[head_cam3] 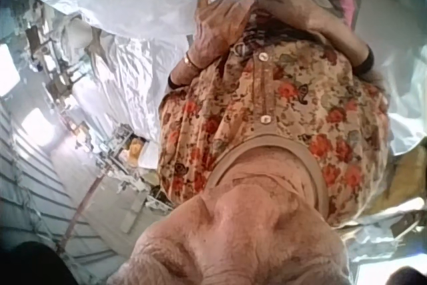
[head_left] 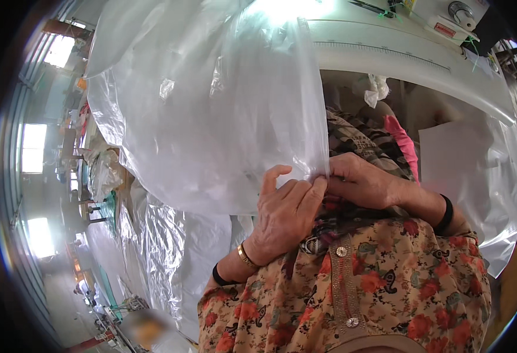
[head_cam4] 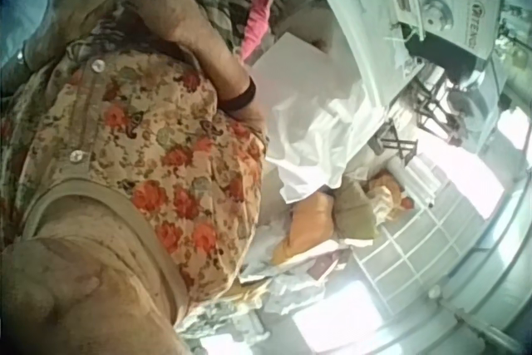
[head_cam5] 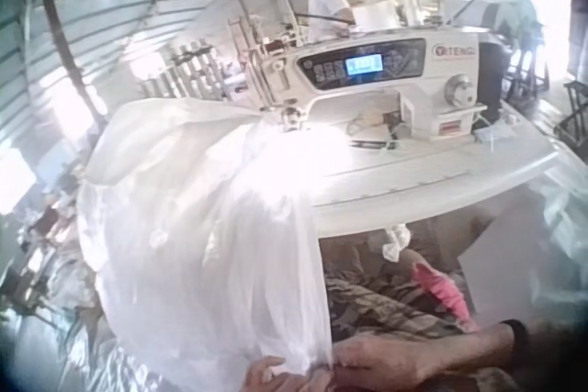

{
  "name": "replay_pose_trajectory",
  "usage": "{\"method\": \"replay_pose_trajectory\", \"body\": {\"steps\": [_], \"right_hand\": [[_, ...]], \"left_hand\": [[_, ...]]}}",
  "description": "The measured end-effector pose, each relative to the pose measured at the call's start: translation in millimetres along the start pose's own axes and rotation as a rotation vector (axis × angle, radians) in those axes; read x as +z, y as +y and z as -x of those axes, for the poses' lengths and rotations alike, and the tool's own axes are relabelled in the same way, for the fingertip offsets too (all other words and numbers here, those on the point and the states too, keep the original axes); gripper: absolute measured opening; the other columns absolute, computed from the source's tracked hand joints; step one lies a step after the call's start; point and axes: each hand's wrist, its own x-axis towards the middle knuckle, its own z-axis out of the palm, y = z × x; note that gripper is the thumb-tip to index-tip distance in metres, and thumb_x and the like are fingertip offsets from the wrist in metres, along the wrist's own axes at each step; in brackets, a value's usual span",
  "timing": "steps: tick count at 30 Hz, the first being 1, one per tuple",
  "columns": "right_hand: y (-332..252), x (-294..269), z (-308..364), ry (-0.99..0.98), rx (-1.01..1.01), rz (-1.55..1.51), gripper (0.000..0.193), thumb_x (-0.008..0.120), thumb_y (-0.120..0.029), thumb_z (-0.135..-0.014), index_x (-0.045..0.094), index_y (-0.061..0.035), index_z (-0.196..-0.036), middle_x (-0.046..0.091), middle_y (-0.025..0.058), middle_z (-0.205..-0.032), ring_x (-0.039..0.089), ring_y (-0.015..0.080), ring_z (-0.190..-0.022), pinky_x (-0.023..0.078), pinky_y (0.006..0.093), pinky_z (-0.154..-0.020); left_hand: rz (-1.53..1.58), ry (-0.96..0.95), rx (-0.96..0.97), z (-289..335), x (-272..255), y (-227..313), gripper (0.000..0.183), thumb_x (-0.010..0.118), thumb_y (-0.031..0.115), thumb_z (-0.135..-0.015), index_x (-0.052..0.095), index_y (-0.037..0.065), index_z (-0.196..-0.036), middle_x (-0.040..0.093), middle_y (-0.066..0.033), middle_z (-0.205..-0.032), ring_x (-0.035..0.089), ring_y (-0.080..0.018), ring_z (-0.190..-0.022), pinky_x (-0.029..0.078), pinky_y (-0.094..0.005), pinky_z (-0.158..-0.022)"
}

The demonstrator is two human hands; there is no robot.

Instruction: Sewing large white plastic sheets together using an industrial sewing machine.

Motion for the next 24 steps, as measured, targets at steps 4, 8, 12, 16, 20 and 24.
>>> {"method": "replay_pose_trajectory", "body": {"steps": [4, 8, 12, 16, 20, 24], "right_hand": [[1, -4, 1, 0.029, -0.139, 0.092, 0.023, 0.053, -0.018, -0.096, 0.061, 0.0036, -0.098, 0.062, 0.0100, -0.076, 0.060, 0.0162, -0.069, 0.049, 0.0313, -0.064], [-3, -7, -3, -0.059, -0.072, -0.064, 0.034, 0.054, -0.028, -0.098, 0.063, 0.0036, -0.090, 0.061, 0.0053, -0.069, 0.057, 0.0123, -0.065, 0.047, 0.0285, -0.061], [-8, 5, -3, 0.071, 0.075, -0.254, 0.043, 0.051, -0.033, -0.100, 0.064, 0.0030, -0.082, 0.055, 0.0018, -0.058, 0.053, 0.0096, -0.059, 0.045, 0.0276, -0.055], [-13, 8, -7, 0.267, -0.364, -0.016, 0.034, 0.050, -0.028, -0.102, 0.063, 0.0033, -0.100, 0.062, 0.0108, -0.087, 0.056, 0.0104, -0.080, 0.048, 0.0296, -0.072], [-18, 5, -4, 0.117, -0.230, -0.373, 0.030, 0.050, -0.026, -0.102, 0.064, 0.0003, -0.105, 0.062, 0.0013, -0.095, 0.053, 0.0069, -0.085, 0.047, 0.0275, -0.077], [-15, 2, 1, 0.119, -0.129, -0.588, 0.025, 0.054, -0.024, -0.100, 0.067, -0.0024, -0.104, 0.062, -0.0063, -0.087, 0.052, 0.0017, -0.083, 0.045, 0.0216, -0.077]], "left_hand": [[-0.027, -0.041, 0.013, 0, -3, 1, 0.025, 0.065, 0.004, -0.075, 0.065, -0.001, -0.099, 0.050, -0.0014, -0.069, 0.056, -0.0156, -0.062, 0.044, -0.0417, -0.089], [-0.078, -0.080, 0.020, 2, -5, 2, 0.016, 0.074, 0.008, -0.076, 0.067, 0.004, -0.090, 0.053, 0.0003, -0.070, 0.056, -0.0141, -0.060, 0.044, -0.0428, -0.086], [-0.003, 0.171, 0.067, 8, 5, 1, 0.027, 0.082, 0.015, -0.069, 0.066, 0.006, -0.088, 0.057, -0.0014, -0.087, 0.059, -0.0176, -0.075, 0.044, -0.0428, -0.088], [0.167, 0.403, -0.093, 23, 31, -17, 0.056, 0.086, 0.024, -0.068, 0.055, 0.007, -0.111, 0.056, -0.0085, -0.110, 0.057, -0.0293, -0.098, 0.045, -0.0428, -0.090], [0.175, 0.287, -0.387, 40, 70, -50, 0.060, 0.082, 0.023, -0.069, 0.051, 0.003, -0.116, 0.059, -0.0146, -0.111, 0.057, -0.0341, -0.102, 0.044, -0.0467, -0.087], [0.003, 0.533, -0.253, 42, 68, -99, 0.031, 0.073, 0.016, -0.078, 0.060, 0.002, -0.103, 0.066, -0.0100, -0.095, 0.062, -0.0315, -0.088, 0.045, -0.0455, -0.084]]}}
